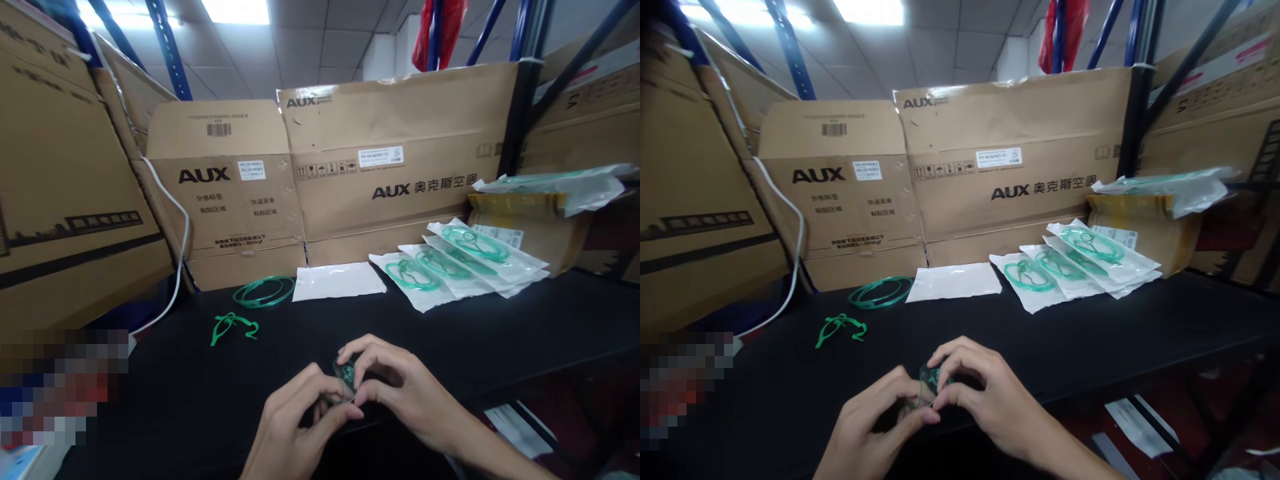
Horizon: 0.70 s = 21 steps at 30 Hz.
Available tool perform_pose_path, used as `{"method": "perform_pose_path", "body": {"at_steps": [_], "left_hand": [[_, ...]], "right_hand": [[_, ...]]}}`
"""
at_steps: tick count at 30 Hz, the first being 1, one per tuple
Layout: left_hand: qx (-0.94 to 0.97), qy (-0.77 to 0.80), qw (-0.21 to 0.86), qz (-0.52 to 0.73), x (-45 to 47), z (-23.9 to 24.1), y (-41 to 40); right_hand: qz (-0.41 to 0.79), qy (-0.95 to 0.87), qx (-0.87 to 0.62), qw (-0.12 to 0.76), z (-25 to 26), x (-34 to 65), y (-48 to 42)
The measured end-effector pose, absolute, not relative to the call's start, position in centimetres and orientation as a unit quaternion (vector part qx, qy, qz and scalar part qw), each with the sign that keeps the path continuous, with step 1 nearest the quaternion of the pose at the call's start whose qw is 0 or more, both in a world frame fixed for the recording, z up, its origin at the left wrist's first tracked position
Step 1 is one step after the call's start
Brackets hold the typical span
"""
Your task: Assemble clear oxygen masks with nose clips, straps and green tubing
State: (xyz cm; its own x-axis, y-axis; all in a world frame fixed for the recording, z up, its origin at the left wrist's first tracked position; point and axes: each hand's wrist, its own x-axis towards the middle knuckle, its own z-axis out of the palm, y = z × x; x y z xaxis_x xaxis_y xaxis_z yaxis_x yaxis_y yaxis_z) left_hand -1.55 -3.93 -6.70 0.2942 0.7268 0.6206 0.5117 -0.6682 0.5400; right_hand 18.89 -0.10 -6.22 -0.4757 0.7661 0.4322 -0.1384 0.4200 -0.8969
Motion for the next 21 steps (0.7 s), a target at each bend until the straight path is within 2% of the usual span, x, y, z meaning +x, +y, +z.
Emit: {"method": "perform_pose_path", "body": {"at_steps": [4,9,15,21], "left_hand": [[0.792,0.386,0.132,0.454,-1.54,-6.81,-3.94],[0.788,0.371,0.135,0.472,-1.8,-6.73,-3.78],[0.776,0.391,0.158,0.469,-1.79,-6.57,-3.53],[0.752,0.406,0.213,0.473,-1.53,-6.24,-3.68]], "right_hand": [[0.514,-0.682,-0.228,0.467,-6.53,18.99,-0.13],[0.525,-0.692,-0.273,0.414,-6.48,18.76,0.08],[0.501,-0.669,-0.31,0.454,-6.48,18.2,0.08],[0.55,-0.626,-0.345,0.432,-6.33,18.17,-0.23]]}}
